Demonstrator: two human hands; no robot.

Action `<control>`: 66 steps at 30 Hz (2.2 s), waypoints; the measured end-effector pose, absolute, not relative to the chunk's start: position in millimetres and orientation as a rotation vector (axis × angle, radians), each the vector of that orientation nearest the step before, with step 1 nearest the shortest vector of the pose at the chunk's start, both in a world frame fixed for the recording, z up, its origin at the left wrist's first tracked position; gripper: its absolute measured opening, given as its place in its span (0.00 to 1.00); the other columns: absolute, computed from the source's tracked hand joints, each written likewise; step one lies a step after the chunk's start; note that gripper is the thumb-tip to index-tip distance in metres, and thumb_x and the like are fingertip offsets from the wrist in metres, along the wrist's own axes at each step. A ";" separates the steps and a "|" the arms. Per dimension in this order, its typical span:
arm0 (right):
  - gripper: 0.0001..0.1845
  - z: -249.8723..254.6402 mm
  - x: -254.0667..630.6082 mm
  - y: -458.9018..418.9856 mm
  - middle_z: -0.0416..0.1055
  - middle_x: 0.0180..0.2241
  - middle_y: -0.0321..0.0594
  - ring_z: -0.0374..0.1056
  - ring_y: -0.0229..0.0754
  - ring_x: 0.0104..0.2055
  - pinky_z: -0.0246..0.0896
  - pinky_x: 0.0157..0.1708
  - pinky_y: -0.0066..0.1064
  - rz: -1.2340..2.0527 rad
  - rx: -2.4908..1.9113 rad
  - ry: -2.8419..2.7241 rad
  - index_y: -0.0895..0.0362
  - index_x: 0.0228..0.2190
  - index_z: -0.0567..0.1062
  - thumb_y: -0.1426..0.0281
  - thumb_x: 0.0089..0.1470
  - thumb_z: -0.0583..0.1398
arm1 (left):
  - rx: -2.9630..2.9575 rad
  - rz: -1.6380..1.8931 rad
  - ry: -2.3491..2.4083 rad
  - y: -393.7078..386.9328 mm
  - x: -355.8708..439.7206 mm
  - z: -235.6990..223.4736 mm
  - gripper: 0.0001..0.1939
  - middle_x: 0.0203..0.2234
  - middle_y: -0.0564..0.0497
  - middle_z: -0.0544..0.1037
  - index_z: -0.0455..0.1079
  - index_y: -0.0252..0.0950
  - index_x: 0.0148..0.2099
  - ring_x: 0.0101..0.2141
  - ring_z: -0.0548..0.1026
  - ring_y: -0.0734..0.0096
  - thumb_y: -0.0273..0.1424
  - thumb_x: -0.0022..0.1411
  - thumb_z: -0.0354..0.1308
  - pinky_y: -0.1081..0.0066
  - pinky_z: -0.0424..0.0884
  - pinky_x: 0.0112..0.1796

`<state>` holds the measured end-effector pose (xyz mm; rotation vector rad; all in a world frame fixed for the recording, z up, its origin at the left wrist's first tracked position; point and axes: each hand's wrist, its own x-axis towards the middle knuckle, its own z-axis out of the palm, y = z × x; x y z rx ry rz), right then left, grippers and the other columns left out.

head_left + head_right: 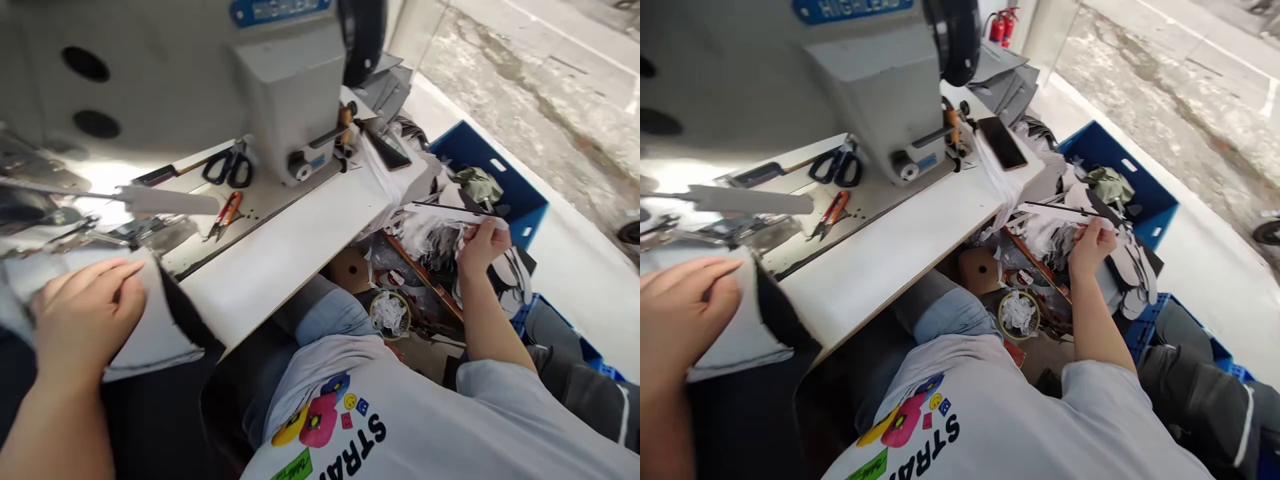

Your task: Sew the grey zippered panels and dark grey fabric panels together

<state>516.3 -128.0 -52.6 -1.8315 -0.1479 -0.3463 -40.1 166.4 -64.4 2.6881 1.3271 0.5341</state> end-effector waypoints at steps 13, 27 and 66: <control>0.23 -22.5 205.3 84.7 0.72 0.22 0.34 0.66 0.28 0.20 0.63 0.20 0.19 1.781 -1.134 -0.758 0.61 0.25 0.74 0.57 0.38 0.75 | 2.821 0.490 1.145 139.7 -27.0 -42.4 0.20 0.44 0.47 0.81 0.74 0.40 0.56 0.43 0.77 0.67 0.38 0.74 0.44 0.65 0.70 0.47; 0.23 -55.1 186.1 96.4 0.72 0.56 0.53 0.64 0.53 0.61 0.56 0.63 0.54 0.233 -0.590 -2.537 0.62 0.54 0.73 0.78 0.58 0.52 | 2.527 0.133 1.462 131.6 -21.1 -14.6 0.15 0.41 0.46 0.72 0.71 0.36 0.54 0.42 0.68 0.62 0.27 0.69 0.48 0.65 0.69 0.46; 0.29 -61.7 169.7 74.1 0.71 0.54 0.64 0.66 0.59 0.60 0.61 0.61 0.54 0.153 -0.656 -2.592 0.71 0.63 0.63 0.71 0.64 0.56 | 2.776 -0.135 1.321 145.4 -14.1 -14.2 0.27 0.63 0.31 0.65 0.60 0.23 0.65 0.64 0.63 0.49 0.34 0.69 0.49 0.54 0.63 0.62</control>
